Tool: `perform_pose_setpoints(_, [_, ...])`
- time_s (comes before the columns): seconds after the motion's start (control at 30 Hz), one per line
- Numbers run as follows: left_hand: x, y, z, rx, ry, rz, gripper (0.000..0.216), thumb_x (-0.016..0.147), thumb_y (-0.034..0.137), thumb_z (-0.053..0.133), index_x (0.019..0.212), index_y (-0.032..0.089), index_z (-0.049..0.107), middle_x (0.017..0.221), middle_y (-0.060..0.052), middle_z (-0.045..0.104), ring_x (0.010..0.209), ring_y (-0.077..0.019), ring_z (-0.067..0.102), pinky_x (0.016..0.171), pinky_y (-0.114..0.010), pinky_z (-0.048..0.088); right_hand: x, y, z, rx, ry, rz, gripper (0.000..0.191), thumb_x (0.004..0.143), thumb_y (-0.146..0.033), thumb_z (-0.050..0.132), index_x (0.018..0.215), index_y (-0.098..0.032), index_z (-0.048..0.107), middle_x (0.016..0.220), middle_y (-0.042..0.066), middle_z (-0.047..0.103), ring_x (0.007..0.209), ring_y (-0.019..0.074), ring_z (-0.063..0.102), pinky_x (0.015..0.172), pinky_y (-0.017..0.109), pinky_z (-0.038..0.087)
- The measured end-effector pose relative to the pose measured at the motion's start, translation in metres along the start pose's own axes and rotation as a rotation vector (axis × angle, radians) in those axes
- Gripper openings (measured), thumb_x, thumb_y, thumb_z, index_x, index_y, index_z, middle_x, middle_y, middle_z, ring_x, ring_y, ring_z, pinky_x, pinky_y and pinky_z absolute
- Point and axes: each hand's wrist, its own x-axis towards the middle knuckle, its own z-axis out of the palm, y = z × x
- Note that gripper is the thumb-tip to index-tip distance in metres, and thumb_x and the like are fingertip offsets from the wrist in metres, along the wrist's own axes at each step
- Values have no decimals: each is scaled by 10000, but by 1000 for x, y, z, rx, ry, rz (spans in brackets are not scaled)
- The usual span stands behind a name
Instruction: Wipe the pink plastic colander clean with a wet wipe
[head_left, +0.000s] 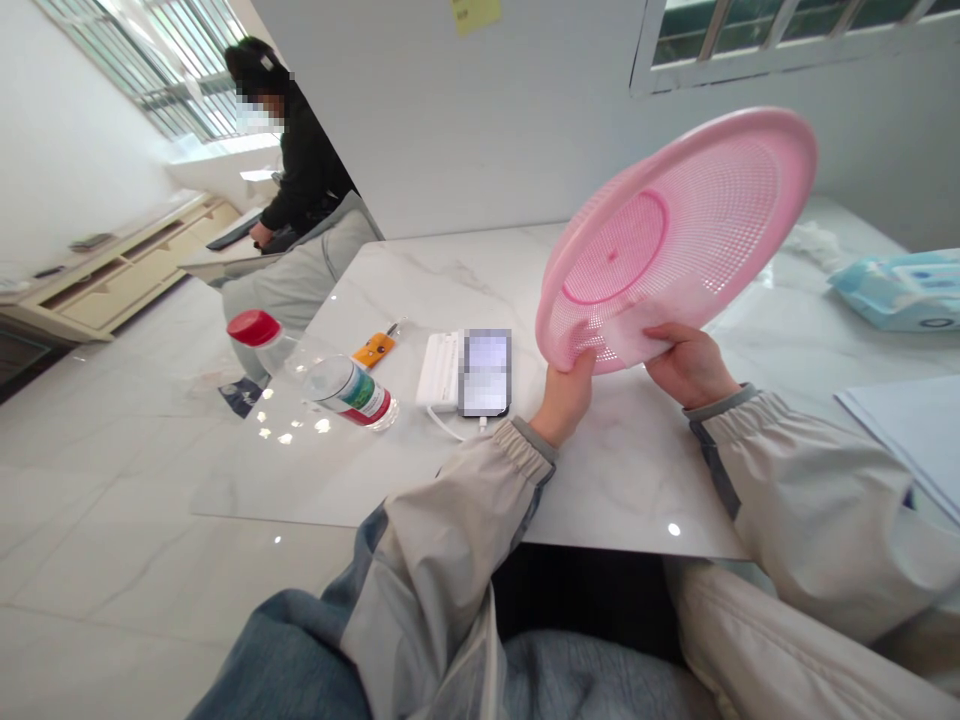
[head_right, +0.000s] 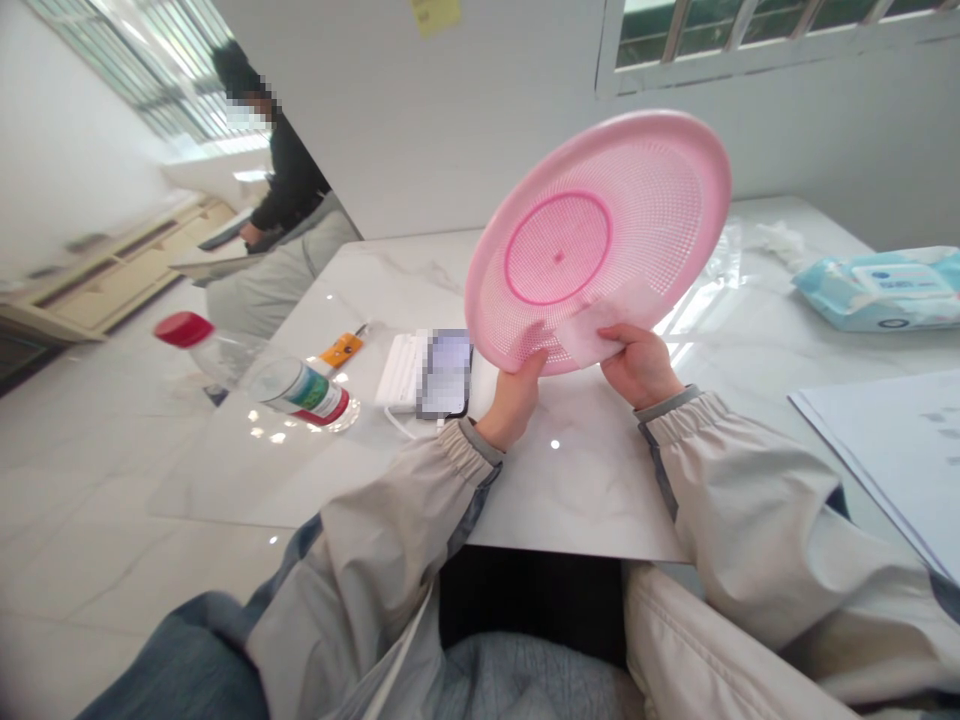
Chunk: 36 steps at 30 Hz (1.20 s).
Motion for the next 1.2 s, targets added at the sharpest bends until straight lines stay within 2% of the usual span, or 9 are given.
perform_pose_setpoints(0.3, [-1, 5, 3, -35, 6, -19, 453, 874, 232, 812, 1323, 249, 754, 1471, -83, 747, 1516, -317, 601, 1358, -491, 361, 9, 5, -8, -3, 46, -115, 322, 776, -60, 802, 1023, -267, 782, 1304, 29, 840, 1488, 271, 637, 1336, 408, 483])
perform_pose_setpoints(0.57, [-1, 7, 3, 3, 28, 20, 386, 917, 156, 682, 1284, 247, 761, 1388, -45, 791, 1452, -261, 646, 1324, -447, 421, 16, 1, -15, -34, 57, -167, 365, 761, -82, 832, 1062, -284, 788, 1301, 2, 839, 1494, 239, 645, 1328, 388, 488])
perform_pose_setpoints(0.67, [-1, 9, 3, -19, 48, 54, 402, 909, 168, 677, 1295, 241, 760, 1371, -59, 796, 1416, -267, 671, 1285, -440, 460, 17, 0, -16, -48, 59, -199, 402, 769, -80, 816, 1078, -335, 793, 1250, -41, 852, 1482, 239, 659, 1326, 433, 500])
perform_pose_setpoints(0.93, [1, 7, 2, -35, 39, -14, 425, 841, 184, 697, 1256, 225, 781, 1357, -79, 807, 1423, -303, 680, 1278, -492, 457, 9, -6, -10, -19, 12, -120, 496, 736, -66, 771, 1150, -337, 798, 1249, -47, 852, 1426, 246, 697, 1358, 443, 460])
perform_pose_setpoints(1.1, [6, -3, -2, -89, 2, -70, 413, 795, 207, 739, 1203, 210, 798, 1385, -93, 801, 1428, -327, 681, 1259, -513, 484, 0, -14, -6, -26, -41, -96, 524, 768, -86, 733, 1199, -380, 784, 1268, -38, 847, 1471, 295, 667, 1240, 563, 591])
perform_pose_setpoints(1.2, [8, -9, -4, -121, -26, -86, 428, 798, 223, 756, 1224, 213, 795, 1381, -92, 805, 1423, -331, 686, 1243, -522, 501, 0, -15, -7, 2, -64, -74, 496, 786, -91, 724, 1200, -360, 775, 1264, -27, 848, 1461, 280, 678, 1209, 538, 614])
